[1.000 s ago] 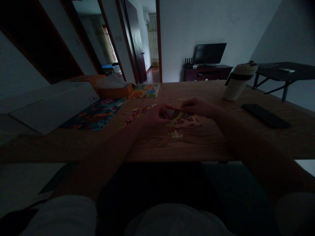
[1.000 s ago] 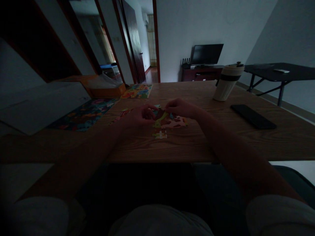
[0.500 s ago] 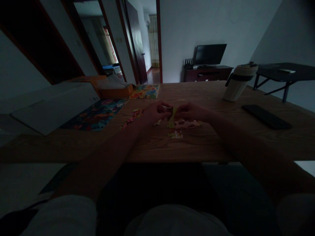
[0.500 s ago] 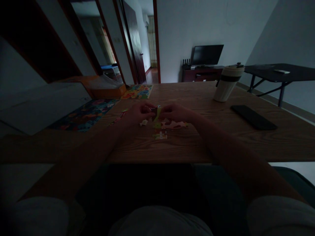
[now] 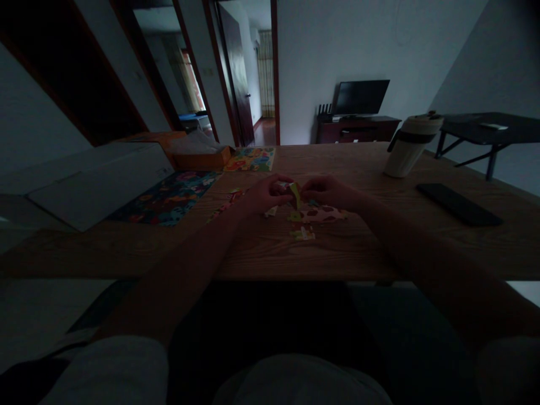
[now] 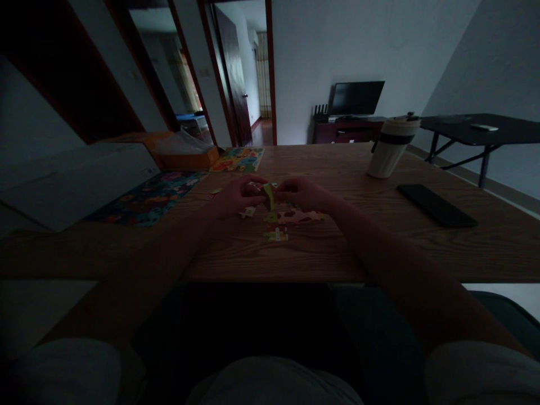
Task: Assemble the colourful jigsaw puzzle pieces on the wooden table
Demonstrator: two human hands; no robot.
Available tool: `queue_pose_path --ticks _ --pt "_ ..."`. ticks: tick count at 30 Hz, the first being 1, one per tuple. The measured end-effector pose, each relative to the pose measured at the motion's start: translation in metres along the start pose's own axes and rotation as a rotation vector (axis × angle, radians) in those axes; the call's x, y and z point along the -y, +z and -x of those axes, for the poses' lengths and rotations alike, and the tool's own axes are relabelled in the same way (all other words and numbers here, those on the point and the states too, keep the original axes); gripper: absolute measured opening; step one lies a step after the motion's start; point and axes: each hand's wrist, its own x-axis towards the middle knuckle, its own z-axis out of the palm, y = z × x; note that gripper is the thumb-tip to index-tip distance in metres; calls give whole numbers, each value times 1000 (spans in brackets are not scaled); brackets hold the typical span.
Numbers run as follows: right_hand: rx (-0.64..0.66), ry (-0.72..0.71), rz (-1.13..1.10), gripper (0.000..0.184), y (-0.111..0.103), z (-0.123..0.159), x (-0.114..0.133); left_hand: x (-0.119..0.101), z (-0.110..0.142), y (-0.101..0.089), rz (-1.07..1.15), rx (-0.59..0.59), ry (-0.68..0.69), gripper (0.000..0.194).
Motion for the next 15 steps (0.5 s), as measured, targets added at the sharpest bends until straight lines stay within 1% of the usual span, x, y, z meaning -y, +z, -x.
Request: queue_pose_path --ticks 5,11,15 --pt "-31 -17 15 21 -2 -2 -4 3 -2 -2 -16 -10 8 37" --pt "-59 -21 35 23 -2 -1 2 -5 1 -2 -64 -18 -26 37" --pt "-96 -56 58 24 -3 -3 1 -3 2 -4 -131 -62 -25 26"
